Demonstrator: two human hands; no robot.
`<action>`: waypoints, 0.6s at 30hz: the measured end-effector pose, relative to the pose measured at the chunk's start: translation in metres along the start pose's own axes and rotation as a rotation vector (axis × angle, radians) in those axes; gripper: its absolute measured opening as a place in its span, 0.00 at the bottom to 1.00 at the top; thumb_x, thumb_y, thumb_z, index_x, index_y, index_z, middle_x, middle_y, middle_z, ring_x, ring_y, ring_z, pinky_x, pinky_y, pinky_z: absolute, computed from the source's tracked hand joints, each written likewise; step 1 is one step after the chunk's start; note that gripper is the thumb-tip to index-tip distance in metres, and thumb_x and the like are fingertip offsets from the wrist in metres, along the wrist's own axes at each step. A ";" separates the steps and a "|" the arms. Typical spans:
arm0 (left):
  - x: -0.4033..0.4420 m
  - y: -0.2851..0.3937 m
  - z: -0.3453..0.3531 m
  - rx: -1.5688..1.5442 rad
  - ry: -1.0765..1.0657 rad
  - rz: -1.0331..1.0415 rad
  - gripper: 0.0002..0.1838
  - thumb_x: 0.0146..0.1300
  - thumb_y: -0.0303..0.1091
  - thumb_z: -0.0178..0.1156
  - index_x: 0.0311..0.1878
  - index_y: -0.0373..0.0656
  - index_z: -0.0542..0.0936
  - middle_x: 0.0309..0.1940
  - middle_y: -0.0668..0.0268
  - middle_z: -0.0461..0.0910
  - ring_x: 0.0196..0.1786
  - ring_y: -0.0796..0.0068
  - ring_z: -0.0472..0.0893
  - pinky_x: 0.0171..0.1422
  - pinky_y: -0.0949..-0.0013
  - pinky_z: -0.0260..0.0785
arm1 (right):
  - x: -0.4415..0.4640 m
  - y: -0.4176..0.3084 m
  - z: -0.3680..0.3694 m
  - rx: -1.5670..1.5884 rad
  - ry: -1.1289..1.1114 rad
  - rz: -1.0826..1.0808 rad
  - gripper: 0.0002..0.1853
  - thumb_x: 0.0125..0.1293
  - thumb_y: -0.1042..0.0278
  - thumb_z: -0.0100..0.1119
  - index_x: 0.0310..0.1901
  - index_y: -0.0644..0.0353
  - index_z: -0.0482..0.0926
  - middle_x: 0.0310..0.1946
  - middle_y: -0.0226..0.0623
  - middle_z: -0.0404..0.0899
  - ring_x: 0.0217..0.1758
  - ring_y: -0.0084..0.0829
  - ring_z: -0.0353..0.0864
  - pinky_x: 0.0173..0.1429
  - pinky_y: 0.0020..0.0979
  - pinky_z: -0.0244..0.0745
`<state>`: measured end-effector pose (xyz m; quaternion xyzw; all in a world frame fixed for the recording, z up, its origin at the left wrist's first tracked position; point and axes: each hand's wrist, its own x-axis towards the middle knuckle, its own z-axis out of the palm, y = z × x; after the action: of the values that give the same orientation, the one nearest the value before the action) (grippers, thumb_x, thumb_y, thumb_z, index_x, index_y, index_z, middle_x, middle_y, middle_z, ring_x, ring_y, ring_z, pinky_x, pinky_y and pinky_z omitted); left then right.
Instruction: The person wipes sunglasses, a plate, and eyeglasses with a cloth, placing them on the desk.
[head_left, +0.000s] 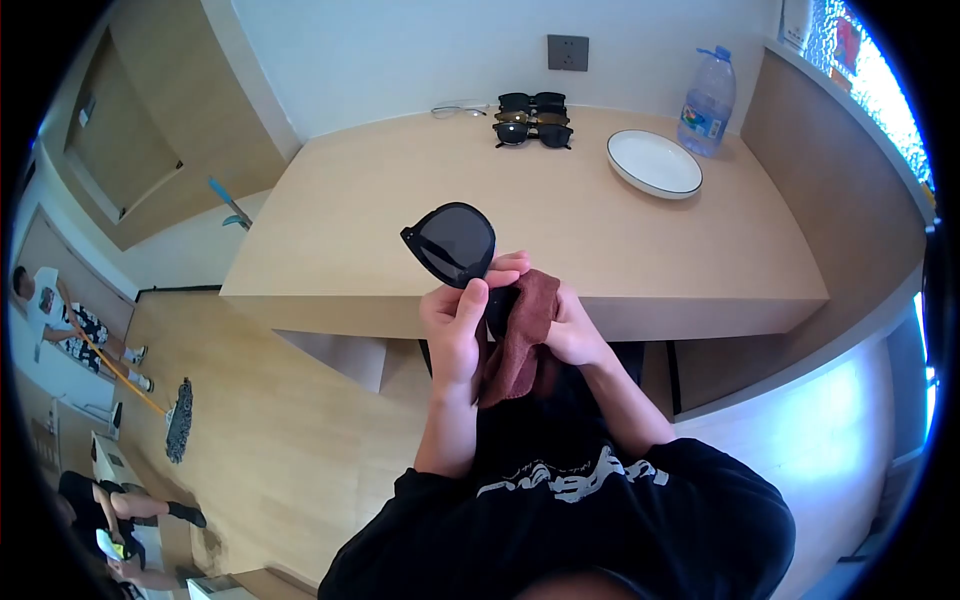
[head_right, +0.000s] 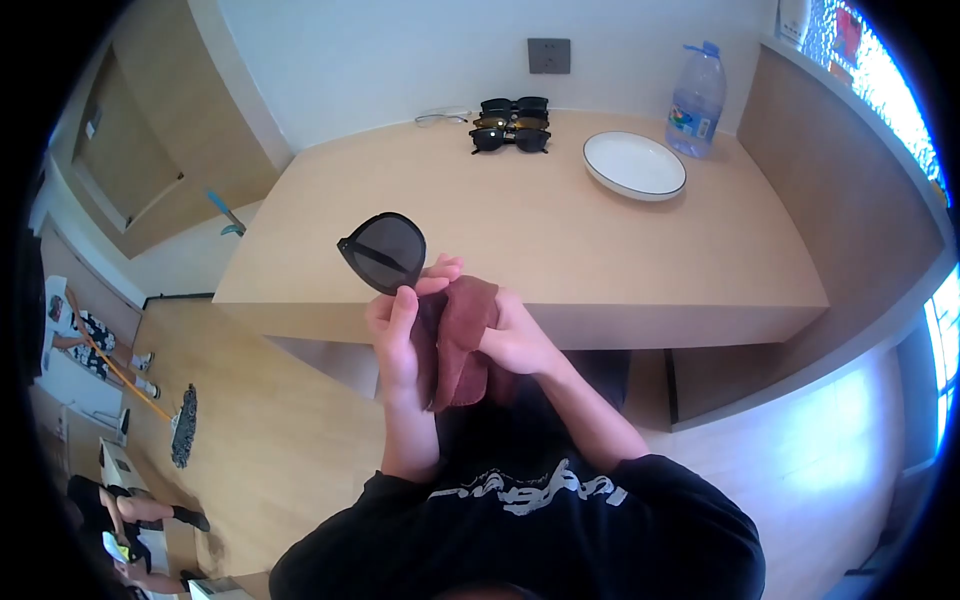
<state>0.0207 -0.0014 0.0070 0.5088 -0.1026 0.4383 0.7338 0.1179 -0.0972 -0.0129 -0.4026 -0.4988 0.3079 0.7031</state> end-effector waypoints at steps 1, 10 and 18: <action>0.000 0.001 0.001 0.002 -0.005 0.003 0.14 0.67 0.33 0.51 0.39 0.29 0.80 0.43 0.52 0.81 0.54 0.57 0.76 0.65 0.56 0.61 | -0.001 0.003 -0.002 -0.010 0.000 0.014 0.07 0.58 0.71 0.57 0.33 0.67 0.78 0.28 0.33 0.79 0.34 0.21 0.76 0.39 0.22 0.72; -0.004 0.009 0.008 -0.238 0.252 -0.092 0.20 0.72 0.40 0.43 0.32 0.34 0.75 0.44 0.49 0.79 0.58 0.51 0.73 0.67 0.52 0.58 | -0.005 -0.026 0.012 -0.770 -0.167 -0.210 0.14 0.56 0.66 0.62 0.40 0.65 0.74 0.33 0.44 0.76 0.37 0.43 0.77 0.44 0.35 0.72; -0.005 0.013 -0.005 -0.466 0.043 -0.182 0.16 0.73 0.43 0.38 0.30 0.46 0.65 0.31 0.64 0.73 0.45 0.58 0.79 0.62 0.50 0.65 | 0.018 -0.051 -0.044 -1.371 -0.466 -0.651 0.13 0.39 0.68 0.59 0.32 0.59 0.81 0.25 0.33 0.77 0.39 0.35 0.79 0.55 0.37 0.68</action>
<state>0.0064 0.0011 0.0101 0.3233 -0.1390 0.3458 0.8698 0.1672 -0.1182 0.0318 -0.5048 -0.8041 -0.2127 0.2309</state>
